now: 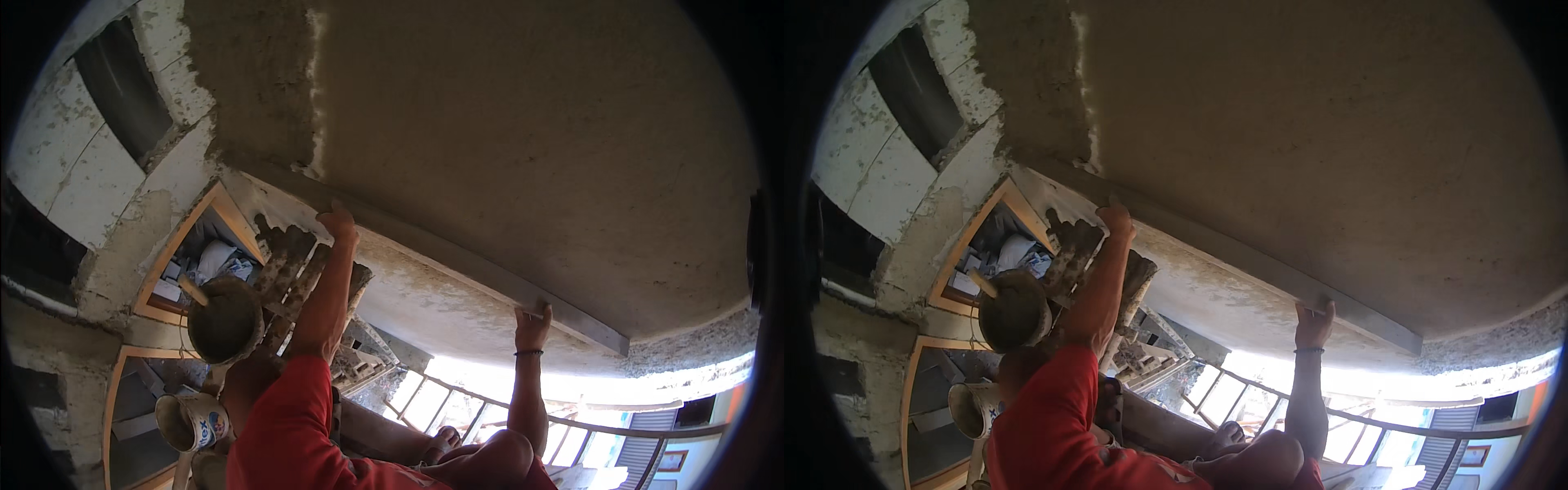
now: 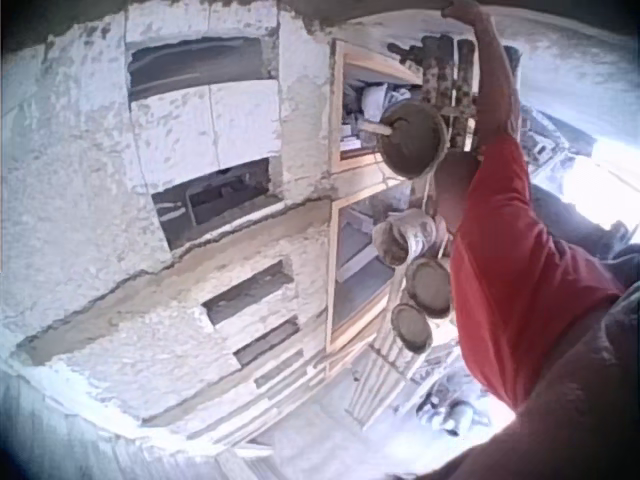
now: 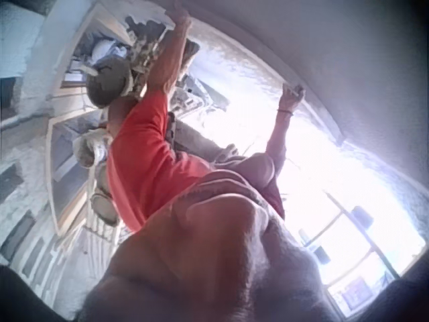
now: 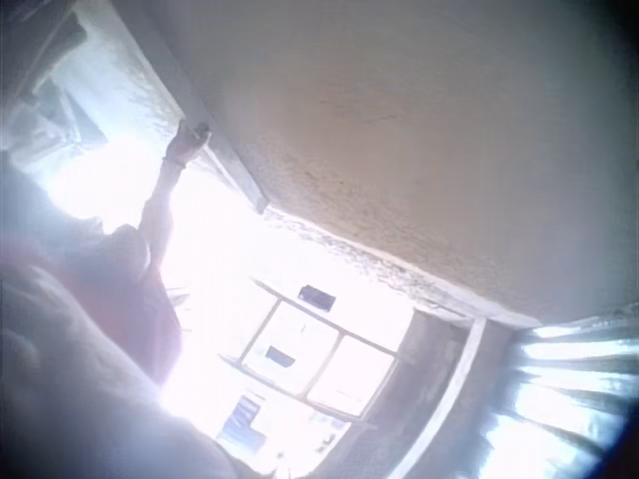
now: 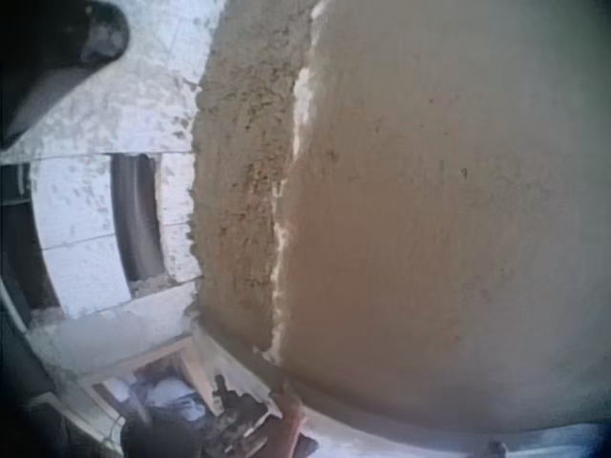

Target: The person smooths wet plaster on an interior wall using a long wooden board, occasionally adding more plaster from a bucket with a small trowel.

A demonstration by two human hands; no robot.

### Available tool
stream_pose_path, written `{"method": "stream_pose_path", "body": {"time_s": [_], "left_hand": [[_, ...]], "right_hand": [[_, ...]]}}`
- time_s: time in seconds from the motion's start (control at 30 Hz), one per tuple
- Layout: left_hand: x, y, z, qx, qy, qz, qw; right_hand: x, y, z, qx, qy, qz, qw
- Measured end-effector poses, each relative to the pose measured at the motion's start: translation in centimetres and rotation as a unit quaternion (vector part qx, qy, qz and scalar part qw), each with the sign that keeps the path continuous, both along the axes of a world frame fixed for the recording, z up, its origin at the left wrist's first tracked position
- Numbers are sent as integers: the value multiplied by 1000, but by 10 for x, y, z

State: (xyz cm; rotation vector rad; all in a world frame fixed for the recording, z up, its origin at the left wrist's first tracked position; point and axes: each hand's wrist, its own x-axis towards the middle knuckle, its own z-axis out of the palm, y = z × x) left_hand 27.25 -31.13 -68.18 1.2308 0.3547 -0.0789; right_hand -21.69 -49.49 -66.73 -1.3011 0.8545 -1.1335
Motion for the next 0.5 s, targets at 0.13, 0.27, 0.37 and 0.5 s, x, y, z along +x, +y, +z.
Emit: {"method": "stream_pose_path", "body": {"time_s": [0.13,0.27,0.37,0.5], "left_hand": [[-16,-12,11,10,8,-8,1000],[-10,4,20,-17,-25,38,999],[-22,-8,72,-70,-74,38,994],[-12,1,120,20,-74,44,996]], "right_hand": [[-14,11,4,-65,107,-45,991],[-6,14,24,-117,208,-61,969],[-11,8,56,-60,126,-60,988],[5,8,81,30,6,-43,999]]}}
